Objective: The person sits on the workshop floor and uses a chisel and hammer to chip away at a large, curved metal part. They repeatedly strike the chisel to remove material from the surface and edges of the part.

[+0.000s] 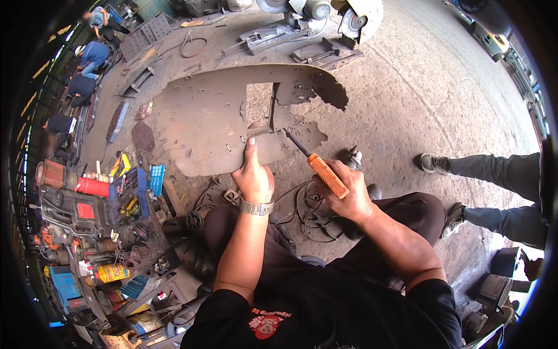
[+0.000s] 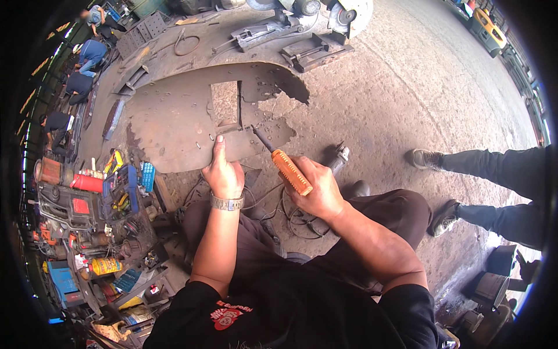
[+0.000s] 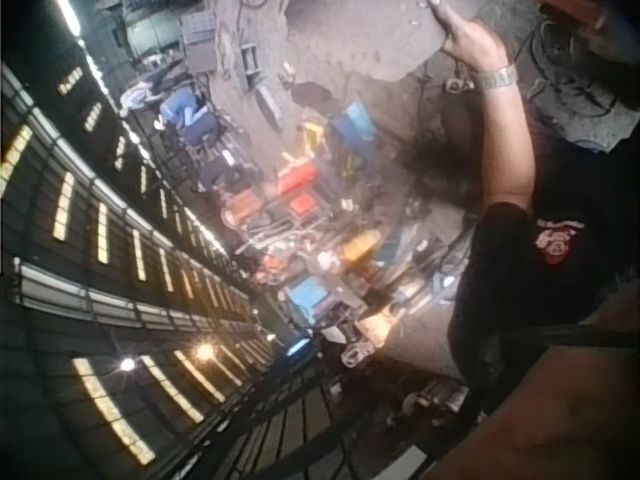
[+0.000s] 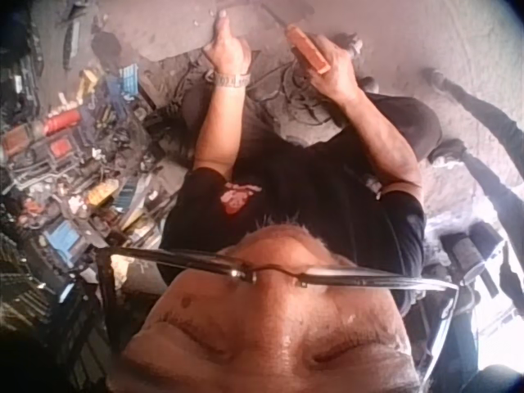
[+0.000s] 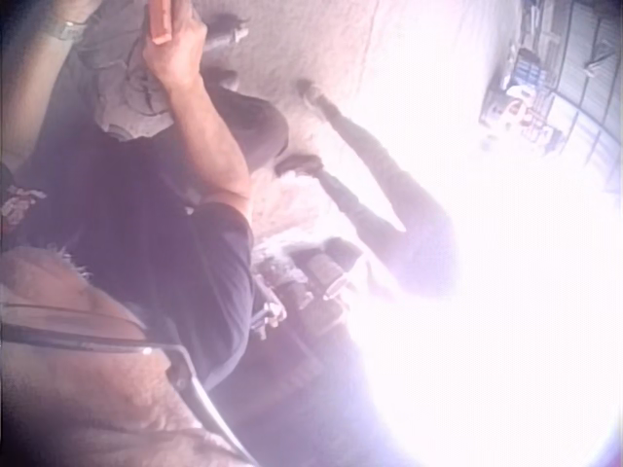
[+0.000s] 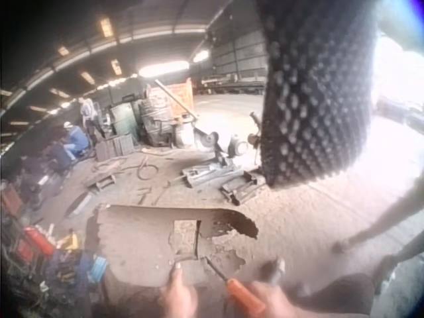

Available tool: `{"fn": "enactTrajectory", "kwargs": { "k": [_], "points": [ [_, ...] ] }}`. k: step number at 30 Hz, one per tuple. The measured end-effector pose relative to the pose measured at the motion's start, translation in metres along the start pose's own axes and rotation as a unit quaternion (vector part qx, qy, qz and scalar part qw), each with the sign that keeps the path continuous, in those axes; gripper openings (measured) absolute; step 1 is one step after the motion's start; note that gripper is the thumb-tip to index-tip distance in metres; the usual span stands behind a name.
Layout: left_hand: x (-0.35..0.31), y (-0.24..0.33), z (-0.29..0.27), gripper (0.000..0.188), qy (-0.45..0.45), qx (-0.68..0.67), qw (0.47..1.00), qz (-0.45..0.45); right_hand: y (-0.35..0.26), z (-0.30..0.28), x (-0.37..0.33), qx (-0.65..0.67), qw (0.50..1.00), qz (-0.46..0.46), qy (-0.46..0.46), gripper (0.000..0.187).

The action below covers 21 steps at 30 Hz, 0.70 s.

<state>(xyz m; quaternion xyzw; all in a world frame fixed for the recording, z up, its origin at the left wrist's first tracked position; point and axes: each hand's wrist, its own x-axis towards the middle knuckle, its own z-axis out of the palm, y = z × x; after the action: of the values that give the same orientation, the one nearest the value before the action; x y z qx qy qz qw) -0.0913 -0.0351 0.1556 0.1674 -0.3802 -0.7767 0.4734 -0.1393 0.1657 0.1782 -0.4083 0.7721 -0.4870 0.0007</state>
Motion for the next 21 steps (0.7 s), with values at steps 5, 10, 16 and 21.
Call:
{"fn": "enactTrajectory", "kwargs": {
  "k": [5,10,16,21],
  "points": [
    [0.0024,-0.0008,-0.0069,0.043,0.017,0.002,0.999,-0.027,0.0028,0.0013,-0.0014,-0.007,1.0,-0.001,-0.003,0.037],
    [-0.002,0.0024,0.0024,0.04,0.025,-0.01,1.0,-0.009,0.0042,0.0011,-0.0015,0.002,1.0,-0.013,-0.003,0.037],
    [0.0009,-0.0037,-0.0042,0.038,0.041,-0.007,0.999,-0.014,0.002,0.0014,-0.0015,0.011,1.0,-0.013,0.007,0.037],
    [0.0009,-0.0023,-0.0047,0.038,0.029,-0.008,0.999,-0.017,0.0004,-0.0008,0.0007,0.008,1.0,0.002,-0.014,0.039]
  ]
}}
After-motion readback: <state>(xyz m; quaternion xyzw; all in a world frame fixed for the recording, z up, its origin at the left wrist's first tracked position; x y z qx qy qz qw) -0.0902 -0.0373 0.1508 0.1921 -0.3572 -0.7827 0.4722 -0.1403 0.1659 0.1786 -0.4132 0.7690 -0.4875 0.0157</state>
